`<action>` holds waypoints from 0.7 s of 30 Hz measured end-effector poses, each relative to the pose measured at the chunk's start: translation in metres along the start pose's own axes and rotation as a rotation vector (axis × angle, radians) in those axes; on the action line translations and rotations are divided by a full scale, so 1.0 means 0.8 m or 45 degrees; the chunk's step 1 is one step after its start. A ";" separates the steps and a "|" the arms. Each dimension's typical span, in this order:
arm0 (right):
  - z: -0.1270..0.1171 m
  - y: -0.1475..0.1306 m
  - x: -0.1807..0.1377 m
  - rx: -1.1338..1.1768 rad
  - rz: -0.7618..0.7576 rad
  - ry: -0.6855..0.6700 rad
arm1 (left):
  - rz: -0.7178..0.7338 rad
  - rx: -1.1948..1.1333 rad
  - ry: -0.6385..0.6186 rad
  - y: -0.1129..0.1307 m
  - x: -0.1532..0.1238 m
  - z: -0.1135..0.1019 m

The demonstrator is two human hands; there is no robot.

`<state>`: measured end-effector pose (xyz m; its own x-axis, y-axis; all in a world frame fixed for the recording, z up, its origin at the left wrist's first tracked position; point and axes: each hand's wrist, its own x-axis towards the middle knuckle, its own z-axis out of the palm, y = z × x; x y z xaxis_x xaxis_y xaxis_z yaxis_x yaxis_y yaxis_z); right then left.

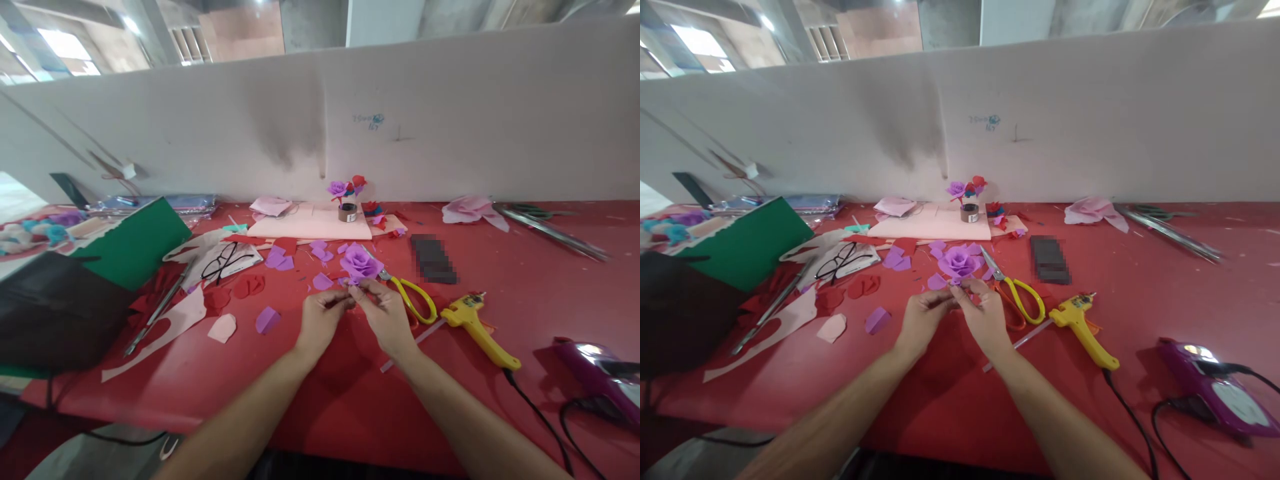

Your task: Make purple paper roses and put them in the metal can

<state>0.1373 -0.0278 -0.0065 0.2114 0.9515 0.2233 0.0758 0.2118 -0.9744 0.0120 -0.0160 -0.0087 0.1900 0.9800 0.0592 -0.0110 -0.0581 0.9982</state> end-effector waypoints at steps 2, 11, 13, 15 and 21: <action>-0.001 0.006 0.000 -0.002 -0.018 0.052 | -0.006 -0.020 0.026 -0.001 0.000 -0.001; -0.001 -0.008 -0.007 -0.221 -0.301 0.076 | 0.083 -0.037 0.128 0.001 0.005 -0.004; -0.001 -0.009 -0.007 -0.295 -0.425 0.111 | 0.156 0.031 0.132 -0.001 0.005 -0.006; -0.001 -0.009 -0.008 -0.350 -0.544 0.140 | 0.245 0.081 0.129 -0.005 0.005 -0.007; -0.003 -0.014 -0.008 -0.451 -0.827 0.128 | 0.367 0.138 0.174 -0.014 0.005 -0.006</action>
<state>0.1372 -0.0364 0.0030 0.1038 0.6305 0.7692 0.5215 0.6241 -0.5819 0.0084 -0.0106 -0.0197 0.0605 0.9364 0.3458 0.0609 -0.3492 0.9350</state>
